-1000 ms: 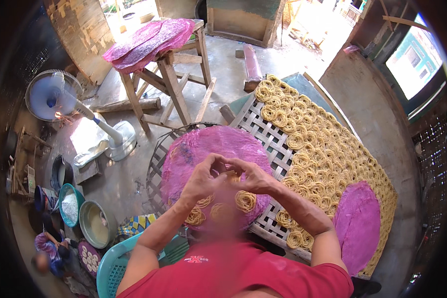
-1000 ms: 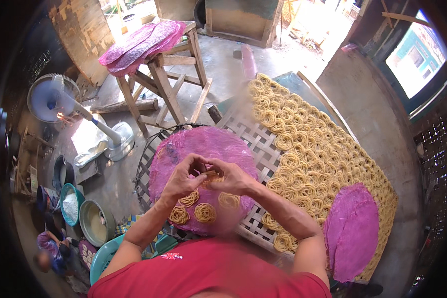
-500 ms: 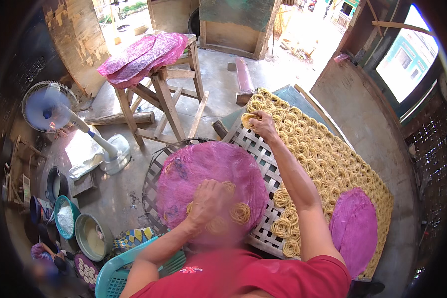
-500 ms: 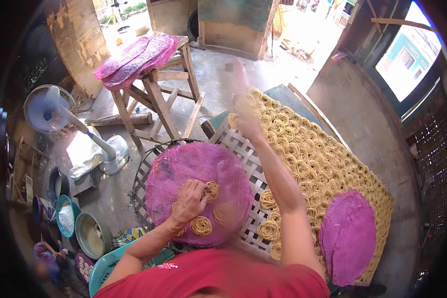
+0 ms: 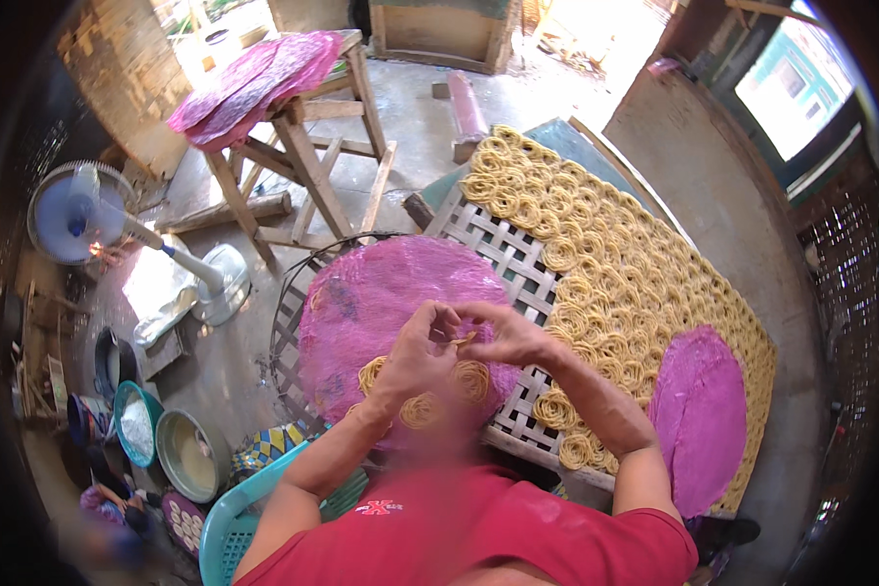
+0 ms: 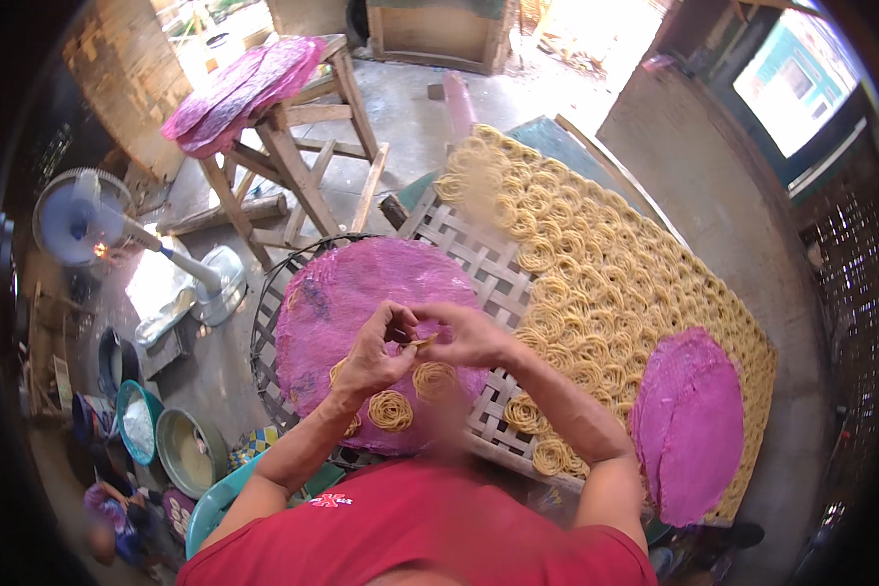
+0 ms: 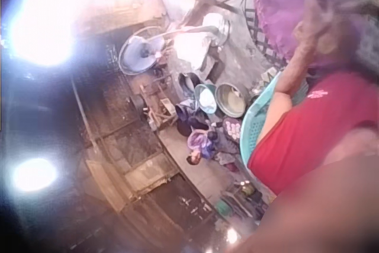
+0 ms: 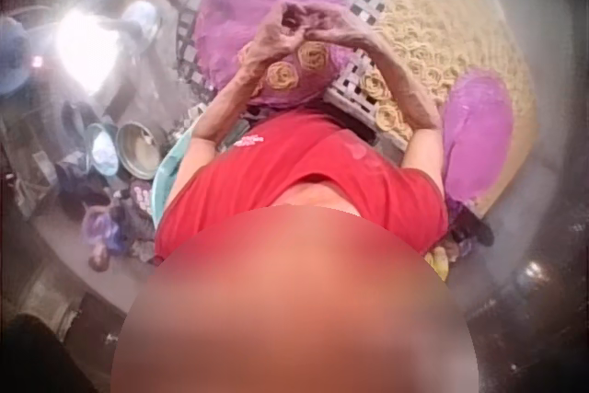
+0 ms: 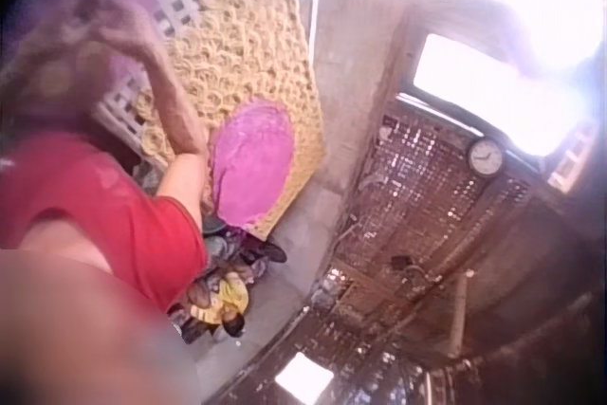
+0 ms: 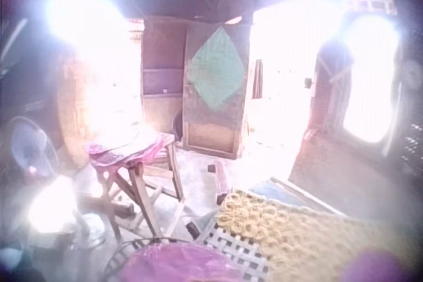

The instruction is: The person repeatedly picks up small bundles of yellow noodles from a large drying rack and places them onto a round purple mat, arranging them in neat circular piles. The person continues this process, filling the mat with multiple noodle bundles before moving the mat aside and lifting the drying rack.

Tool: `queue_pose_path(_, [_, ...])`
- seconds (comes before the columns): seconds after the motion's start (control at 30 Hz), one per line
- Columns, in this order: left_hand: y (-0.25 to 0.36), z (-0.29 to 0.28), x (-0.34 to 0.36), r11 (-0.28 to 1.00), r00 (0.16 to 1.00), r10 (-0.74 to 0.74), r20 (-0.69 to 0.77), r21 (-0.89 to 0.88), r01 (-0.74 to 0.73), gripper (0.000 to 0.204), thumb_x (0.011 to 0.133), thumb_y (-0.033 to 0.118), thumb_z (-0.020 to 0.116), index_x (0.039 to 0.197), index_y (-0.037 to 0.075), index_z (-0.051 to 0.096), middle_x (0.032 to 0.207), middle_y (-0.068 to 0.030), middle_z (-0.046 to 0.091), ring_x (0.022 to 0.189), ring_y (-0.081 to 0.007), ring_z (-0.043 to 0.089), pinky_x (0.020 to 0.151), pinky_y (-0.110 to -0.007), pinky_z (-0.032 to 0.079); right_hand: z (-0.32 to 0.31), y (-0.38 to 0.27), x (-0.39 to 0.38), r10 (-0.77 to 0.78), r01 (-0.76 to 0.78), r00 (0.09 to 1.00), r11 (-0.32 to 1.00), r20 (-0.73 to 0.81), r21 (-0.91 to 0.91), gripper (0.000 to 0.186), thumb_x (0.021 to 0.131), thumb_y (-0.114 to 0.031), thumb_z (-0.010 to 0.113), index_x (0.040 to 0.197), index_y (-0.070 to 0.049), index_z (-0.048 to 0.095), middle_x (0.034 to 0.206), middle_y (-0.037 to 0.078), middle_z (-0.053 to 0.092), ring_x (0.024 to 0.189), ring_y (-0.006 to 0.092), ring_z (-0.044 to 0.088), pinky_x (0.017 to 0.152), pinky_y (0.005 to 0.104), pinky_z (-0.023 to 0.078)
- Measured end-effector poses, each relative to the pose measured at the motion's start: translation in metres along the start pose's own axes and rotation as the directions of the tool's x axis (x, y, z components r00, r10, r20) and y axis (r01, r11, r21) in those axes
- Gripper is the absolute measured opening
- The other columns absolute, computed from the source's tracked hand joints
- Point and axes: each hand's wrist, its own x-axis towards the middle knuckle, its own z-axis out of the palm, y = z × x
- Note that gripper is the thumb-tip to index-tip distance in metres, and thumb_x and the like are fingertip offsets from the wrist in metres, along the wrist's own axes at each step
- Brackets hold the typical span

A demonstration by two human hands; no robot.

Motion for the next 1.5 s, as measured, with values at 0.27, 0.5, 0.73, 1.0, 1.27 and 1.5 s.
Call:
queue_pose_path(0.27, [0.007,0.015,-0.023,0.767,0.962,0.273,0.029,0.596,-0.236,0.051,0.084,0.016,0.085,0.130,0.002,0.068,0.136,-0.0185,0.062,0.128,-0.0387,0.057,0.112,-0.050,0.045,-0.028,0.024,-0.037,0.218,-0.082,0.912,0.927,-0.346,0.366,0.033,0.096,-0.016,0.075,0.124,0.001,0.072,0.112,0.011,0.077,0.101,0.0175,0.072,0.094,0.0340,0.058])
queue_pose_path(0.5, [0.002,0.026,-0.056,0.703,0.946,0.247,0.208,0.633,-0.323,0.039,0.084,0.014,0.081,0.120,0.004,0.070,0.125,-0.0142,0.064,0.123,-0.0357,0.058,0.106,-0.049,0.046,-0.077,0.076,-0.021,0.319,-0.491,0.742,0.857,-0.590,-0.153,0.036,0.095,-0.024,0.073,0.125,-0.003,0.074,0.112,0.015,0.078,0.101,0.0242,0.074,0.091,0.0368,0.057])
queue_pose_path(0.73, [0.007,0.028,-0.039,0.809,0.957,0.161,0.243,0.523,-0.269,0.034,0.085,0.007,0.077,0.116,0.004,0.065,0.102,-0.0126,0.065,0.101,-0.0342,0.064,0.092,-0.046,0.050,-0.081,0.080,-0.011,0.262,-0.623,0.718,0.655,-0.645,-0.428,0.049,0.092,-0.031,0.079,0.135,-0.009,0.068,0.114,0.020,0.077,0.103,0.0307,0.075,0.094,0.0418,0.061])
queue_pose_path(1.0, [0.015,0.021,-0.026,0.986,0.971,-0.110,0.212,0.145,0.080,0.032,0.097,0.019,0.078,0.120,0.003,0.061,0.099,-0.0082,0.068,0.087,-0.0216,0.067,0.081,-0.035,0.054,-0.048,0.023,-0.045,0.260,-0.393,0.850,0.892,-0.458,-0.224,0.063,0.088,-0.038,0.087,0.138,-0.006,0.066,0.134,0.013,0.069,0.112,0.0230,0.069,0.092,0.0398,0.061])
queue_pose_path(1.27, [0.017,0.000,-0.007,0.984,0.996,0.085,-0.026,0.160,-0.079,0.053,0.087,0.009,0.082,0.135,0.000,0.062,0.133,-0.0157,0.065,0.123,-0.0284,0.065,0.106,-0.041,0.052,-0.023,0.014,-0.035,0.338,-0.235,0.927,0.862,-0.164,0.449,0.035,0.097,-0.018,0.079,0.126,-0.002,0.071,0.110,0.008,0.075,0.099,0.0158,0.071,0.090,0.0289,0.058])
queue_pose_path(1.5, [-0.010,-0.055,-0.077,0.500,0.983,0.183,-0.009,0.862,-0.085,0.050,0.085,0.013,0.081,0.131,-0.001,0.068,0.148,-0.0166,0.057,0.142,-0.0392,0.048,0.121,-0.050,0.038,-0.089,0.071,0.027,0.176,-0.243,0.762,0.970,-0.623,-0.023,0.032,0.096,-0.006,0.066,0.128,0.000,0.072,0.120,0.018,0.077,0.104,0.0212,0.074,0.101,0.0326,0.059])
